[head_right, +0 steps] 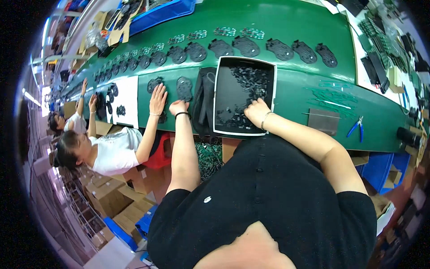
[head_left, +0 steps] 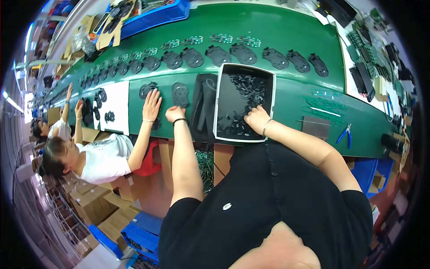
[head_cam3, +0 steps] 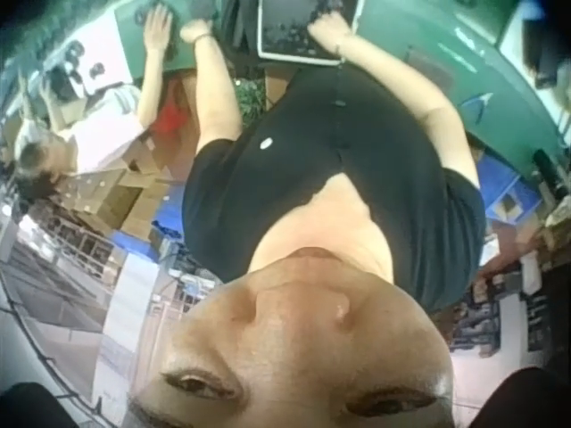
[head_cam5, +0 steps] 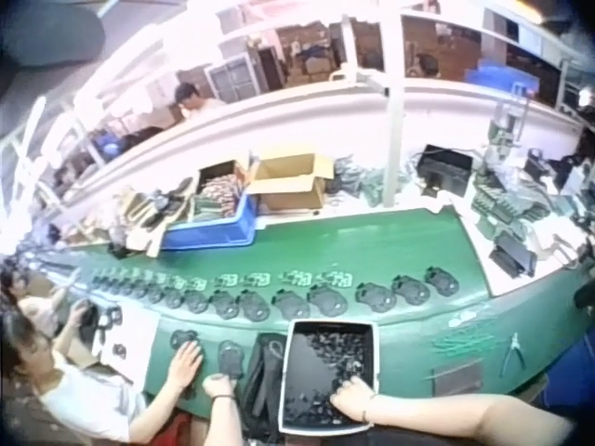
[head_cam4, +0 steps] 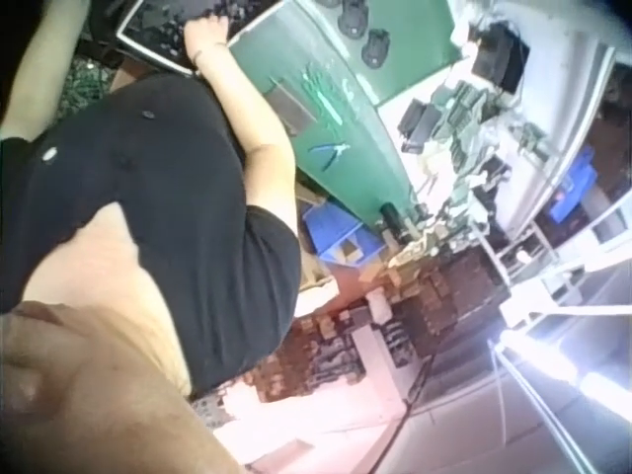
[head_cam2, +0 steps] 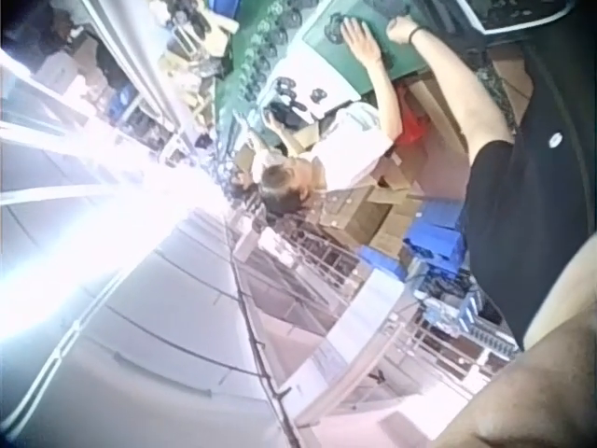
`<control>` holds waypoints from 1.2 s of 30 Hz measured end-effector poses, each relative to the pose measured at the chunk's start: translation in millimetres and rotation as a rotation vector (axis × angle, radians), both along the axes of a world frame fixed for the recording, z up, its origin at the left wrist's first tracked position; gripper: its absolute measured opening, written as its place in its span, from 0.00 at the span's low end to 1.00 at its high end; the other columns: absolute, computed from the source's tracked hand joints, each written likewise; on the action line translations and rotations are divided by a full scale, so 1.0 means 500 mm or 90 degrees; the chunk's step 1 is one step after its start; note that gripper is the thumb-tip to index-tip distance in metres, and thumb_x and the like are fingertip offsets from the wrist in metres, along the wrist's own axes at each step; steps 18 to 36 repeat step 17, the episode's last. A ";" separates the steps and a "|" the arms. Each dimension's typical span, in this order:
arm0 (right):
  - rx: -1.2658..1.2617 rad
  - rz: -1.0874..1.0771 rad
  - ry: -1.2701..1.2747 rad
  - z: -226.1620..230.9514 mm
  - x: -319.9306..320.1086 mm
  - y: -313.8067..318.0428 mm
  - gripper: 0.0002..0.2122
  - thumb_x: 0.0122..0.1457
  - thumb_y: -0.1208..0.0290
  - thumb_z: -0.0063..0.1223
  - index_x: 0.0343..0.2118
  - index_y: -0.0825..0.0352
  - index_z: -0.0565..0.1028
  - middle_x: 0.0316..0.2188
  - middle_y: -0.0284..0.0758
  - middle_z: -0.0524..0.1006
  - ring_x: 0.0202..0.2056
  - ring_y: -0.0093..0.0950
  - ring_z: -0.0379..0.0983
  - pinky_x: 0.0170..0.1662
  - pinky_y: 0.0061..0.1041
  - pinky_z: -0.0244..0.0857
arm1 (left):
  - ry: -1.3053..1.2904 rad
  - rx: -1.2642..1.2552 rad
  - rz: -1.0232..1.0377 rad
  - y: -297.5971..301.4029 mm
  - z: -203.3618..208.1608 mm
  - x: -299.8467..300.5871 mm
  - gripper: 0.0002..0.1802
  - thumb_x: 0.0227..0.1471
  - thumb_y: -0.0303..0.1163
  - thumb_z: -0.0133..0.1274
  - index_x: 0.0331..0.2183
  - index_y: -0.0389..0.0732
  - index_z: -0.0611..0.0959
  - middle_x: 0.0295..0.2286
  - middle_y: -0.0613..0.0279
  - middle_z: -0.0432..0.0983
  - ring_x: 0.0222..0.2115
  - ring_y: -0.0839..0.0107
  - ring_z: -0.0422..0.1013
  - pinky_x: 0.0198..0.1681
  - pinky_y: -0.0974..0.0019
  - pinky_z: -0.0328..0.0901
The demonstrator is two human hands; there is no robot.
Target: The person assembles computer mouse bases by inserting small components from a container into plastic shells by hand. The person also cuts green circuit board panels using pliers and attaches the circuit boards and components into the shells.
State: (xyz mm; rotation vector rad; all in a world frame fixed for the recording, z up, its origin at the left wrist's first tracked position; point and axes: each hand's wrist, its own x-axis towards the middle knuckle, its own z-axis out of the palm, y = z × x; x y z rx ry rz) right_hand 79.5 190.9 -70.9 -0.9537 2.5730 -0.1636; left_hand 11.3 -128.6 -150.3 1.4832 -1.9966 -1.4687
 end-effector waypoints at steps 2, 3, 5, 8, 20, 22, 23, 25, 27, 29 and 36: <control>-0.007 0.015 -0.001 -0.003 0.001 -0.003 0.06 0.45 0.73 0.44 0.23 0.62 0.75 0.25 0.34 0.75 0.33 0.30 0.70 0.38 0.30 0.59 | 0.027 0.003 -0.038 0.015 0.019 -0.002 0.04 0.36 0.15 0.50 0.23 0.29 0.74 0.22 0.52 0.71 0.19 0.64 0.71 0.19 0.67 0.71; -0.010 0.019 -0.005 -0.001 0.002 -0.002 0.06 0.45 0.73 0.44 0.22 0.62 0.75 0.24 0.34 0.75 0.32 0.30 0.70 0.36 0.29 0.60 | 0.047 0.009 -0.062 0.018 0.027 -0.001 0.04 0.37 0.15 0.50 0.23 0.28 0.74 0.23 0.53 0.71 0.20 0.65 0.71 0.20 0.67 0.71; -0.097 -0.060 -0.013 0.009 -0.007 0.012 0.04 0.41 0.71 0.50 0.21 0.63 0.75 0.23 0.36 0.75 0.30 0.33 0.71 0.34 0.31 0.63 | 0.076 0.066 -0.105 0.024 0.059 -0.003 0.07 0.39 0.16 0.50 0.27 0.28 0.74 0.30 0.52 0.71 0.25 0.66 0.71 0.24 0.67 0.72; -0.267 -0.233 -0.164 0.033 -0.028 0.026 0.08 0.39 0.70 0.58 0.24 0.66 0.74 0.22 0.40 0.74 0.29 0.38 0.72 0.34 0.34 0.65 | 0.226 0.177 -0.345 -0.051 0.091 -0.012 0.12 0.41 0.15 0.48 0.34 0.30 0.70 0.35 0.54 0.70 0.29 0.67 0.70 0.28 0.64 0.71; -0.923 -0.632 -0.818 0.079 -0.036 0.109 0.11 0.49 0.68 0.55 0.32 0.70 0.73 0.23 0.31 0.75 0.25 0.18 0.70 0.29 0.17 0.65 | 0.286 0.273 -0.432 0.097 0.292 0.049 0.12 0.47 0.19 0.46 0.37 0.34 0.67 0.30 0.52 0.67 0.26 0.70 0.69 0.27 0.61 0.71; -0.923 -0.632 -0.818 0.079 -0.036 0.109 0.11 0.49 0.68 0.55 0.32 0.70 0.73 0.23 0.31 0.75 0.25 0.18 0.70 0.29 0.17 0.65 | 0.286 0.273 -0.432 0.097 0.292 0.049 0.12 0.47 0.19 0.46 0.37 0.34 0.67 0.30 0.52 0.67 0.26 0.70 0.69 0.27 0.61 0.71; -0.923 -0.632 -0.818 0.079 -0.036 0.109 0.11 0.49 0.68 0.55 0.32 0.70 0.73 0.23 0.31 0.75 0.25 0.18 0.70 0.29 0.17 0.65 | 0.286 0.273 -0.432 0.097 0.292 0.049 0.12 0.47 0.19 0.46 0.37 0.34 0.67 0.30 0.52 0.67 0.26 0.70 0.69 0.27 0.61 0.71; -0.923 -0.632 -0.818 0.079 -0.036 0.109 0.11 0.49 0.68 0.55 0.32 0.70 0.73 0.23 0.31 0.75 0.25 0.18 0.70 0.29 0.17 0.65 | 0.286 0.273 -0.432 0.097 0.292 0.049 0.12 0.47 0.19 0.46 0.37 0.34 0.67 0.30 0.52 0.67 0.26 0.70 0.69 0.27 0.61 0.71; -0.923 -0.632 -0.818 0.079 -0.036 0.109 0.11 0.49 0.68 0.55 0.32 0.70 0.73 0.23 0.31 0.75 0.25 0.18 0.70 0.29 0.17 0.65 | 0.286 0.273 -0.432 0.097 0.292 0.049 0.12 0.47 0.19 0.46 0.37 0.34 0.67 0.30 0.52 0.67 0.26 0.70 0.69 0.27 0.61 0.71; -0.923 -0.632 -0.818 0.079 -0.036 0.109 0.11 0.49 0.68 0.55 0.32 0.70 0.73 0.23 0.31 0.75 0.25 0.18 0.70 0.29 0.17 0.65 | 0.286 0.273 -0.432 0.097 0.292 0.049 0.12 0.47 0.19 0.46 0.37 0.34 0.67 0.30 0.52 0.67 0.26 0.70 0.69 0.27 0.61 0.71; -0.923 -0.632 -0.818 0.079 -0.036 0.109 0.11 0.49 0.68 0.55 0.32 0.70 0.73 0.23 0.31 0.75 0.25 0.18 0.70 0.29 0.17 0.65 | 0.286 0.273 -0.432 0.097 0.292 0.049 0.12 0.47 0.19 0.46 0.37 0.34 0.67 0.30 0.52 0.67 0.26 0.70 0.69 0.27 0.61 0.71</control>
